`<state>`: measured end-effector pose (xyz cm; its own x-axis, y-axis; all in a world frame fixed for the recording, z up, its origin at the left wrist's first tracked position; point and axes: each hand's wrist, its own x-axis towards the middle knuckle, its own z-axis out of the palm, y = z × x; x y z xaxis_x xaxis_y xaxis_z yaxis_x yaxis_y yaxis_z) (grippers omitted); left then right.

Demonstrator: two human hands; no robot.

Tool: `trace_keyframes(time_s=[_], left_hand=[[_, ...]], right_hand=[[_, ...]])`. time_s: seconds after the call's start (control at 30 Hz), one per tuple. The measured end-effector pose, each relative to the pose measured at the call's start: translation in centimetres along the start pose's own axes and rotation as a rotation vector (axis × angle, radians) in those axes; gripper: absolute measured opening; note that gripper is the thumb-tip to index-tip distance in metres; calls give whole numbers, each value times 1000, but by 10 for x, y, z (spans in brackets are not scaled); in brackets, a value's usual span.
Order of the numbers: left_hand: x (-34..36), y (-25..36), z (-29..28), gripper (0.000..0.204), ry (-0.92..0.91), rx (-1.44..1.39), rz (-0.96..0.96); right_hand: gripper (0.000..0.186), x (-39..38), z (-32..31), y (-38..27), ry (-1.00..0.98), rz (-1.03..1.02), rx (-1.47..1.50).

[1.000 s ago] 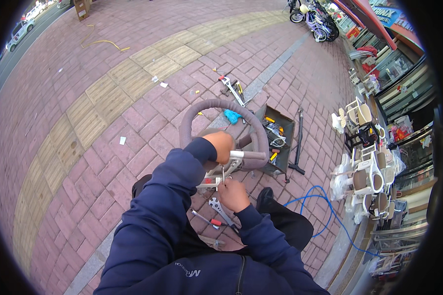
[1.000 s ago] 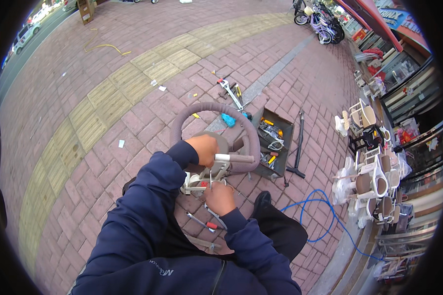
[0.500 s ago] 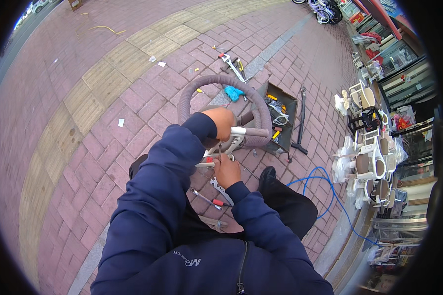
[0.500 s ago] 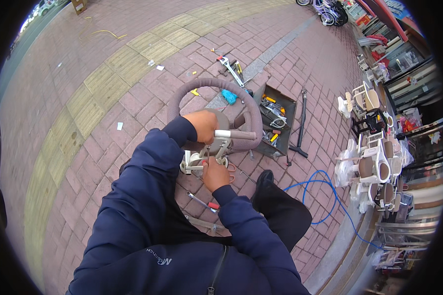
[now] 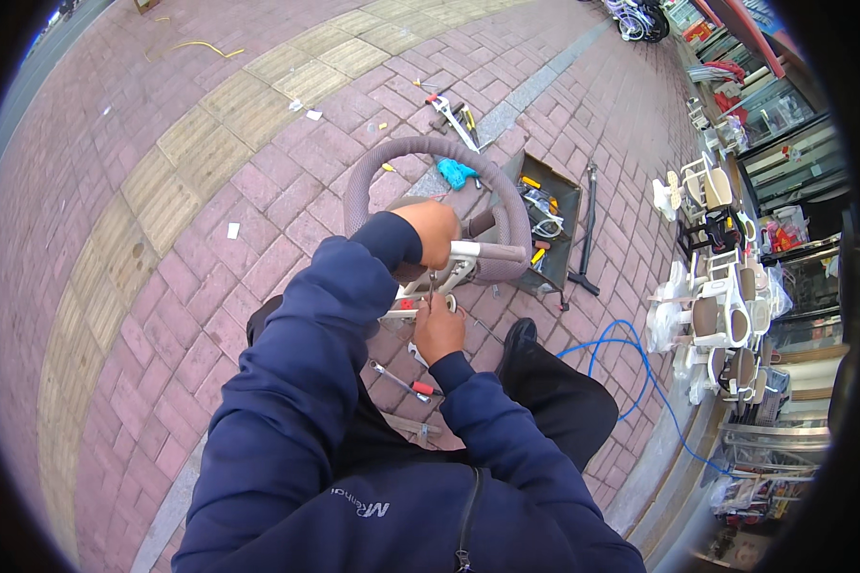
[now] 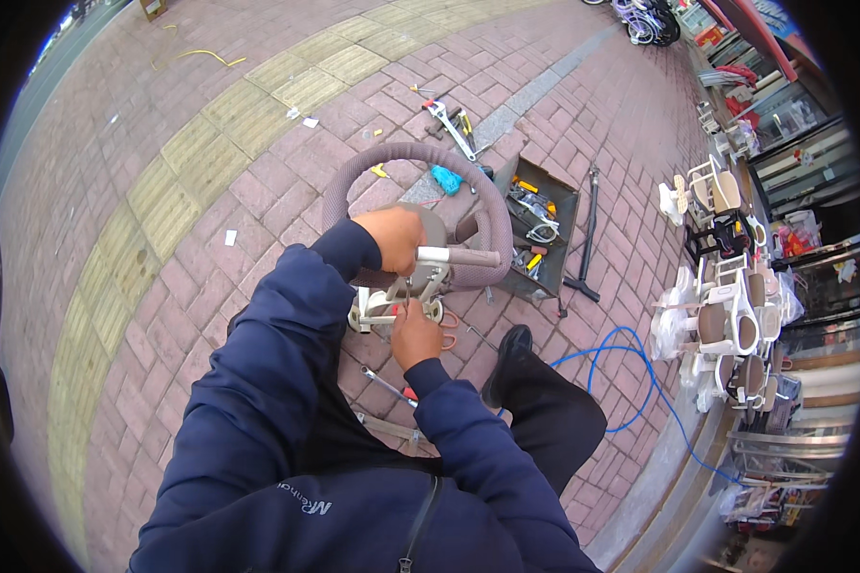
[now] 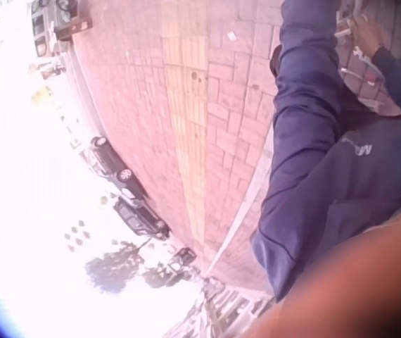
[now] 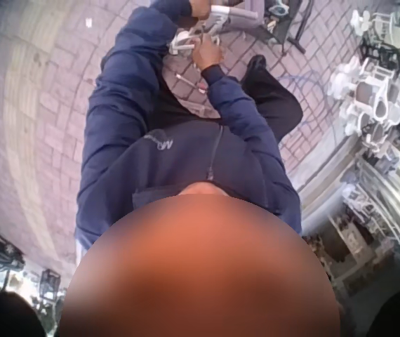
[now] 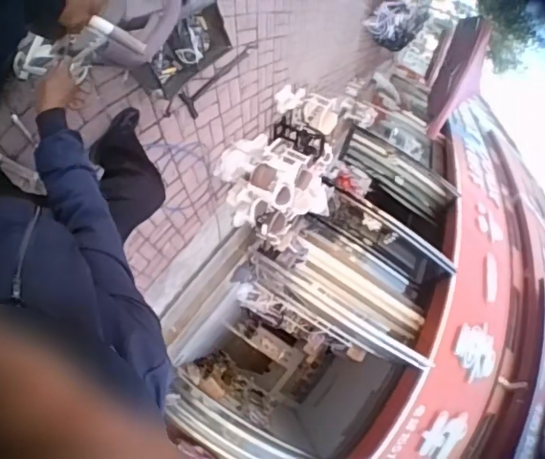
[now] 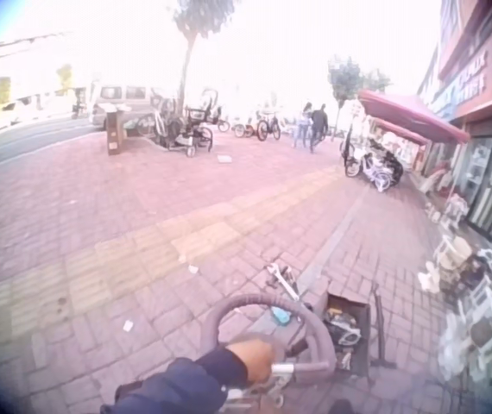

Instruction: The person removes the front wheel of a bicycle, then uses a screwdriver to adjust the rear derailleur. The person then moves the bicycle and assembles a chair using a screwdriver.

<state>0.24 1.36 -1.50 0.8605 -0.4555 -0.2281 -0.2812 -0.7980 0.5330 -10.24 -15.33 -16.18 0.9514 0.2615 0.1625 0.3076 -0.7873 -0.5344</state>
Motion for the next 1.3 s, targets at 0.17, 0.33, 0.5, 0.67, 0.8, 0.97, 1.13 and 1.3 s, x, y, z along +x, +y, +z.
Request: trace_keyframes(time_s=[0.17, 0.33, 0.5, 0.67, 0.8, 0.97, 1.13, 1.3], left_hand=[[2, -2, 2, 21, 8, 14, -4], [4, -3, 4, 20, 15, 83, -10], [4, -6, 6, 21, 29, 29, 2], [3, -7, 6, 21, 38, 30, 24], [2, -5, 6, 21, 27, 36, 26], [3, -5, 7, 22, 35, 43, 7], [3, -6, 7, 23, 18, 8, -25], [3, -5, 6, 23, 3, 11, -14]], right_hand=[[20, 0, -3, 0, -108, 23, -69], [22, 7, 1, -6, -106, 30, -38], [21, 5, -4, -10, -151, 42, 29], [22, 11, -36, -22, -200, 15, 86], [25, 31, -68, -23, -362, 25, 151], [24, 31, -77, -24, -361, 14, 98], [20, 23, -92, -18, -299, 101, -74], [20, 34, -121, -23, -273, 88, -180]])
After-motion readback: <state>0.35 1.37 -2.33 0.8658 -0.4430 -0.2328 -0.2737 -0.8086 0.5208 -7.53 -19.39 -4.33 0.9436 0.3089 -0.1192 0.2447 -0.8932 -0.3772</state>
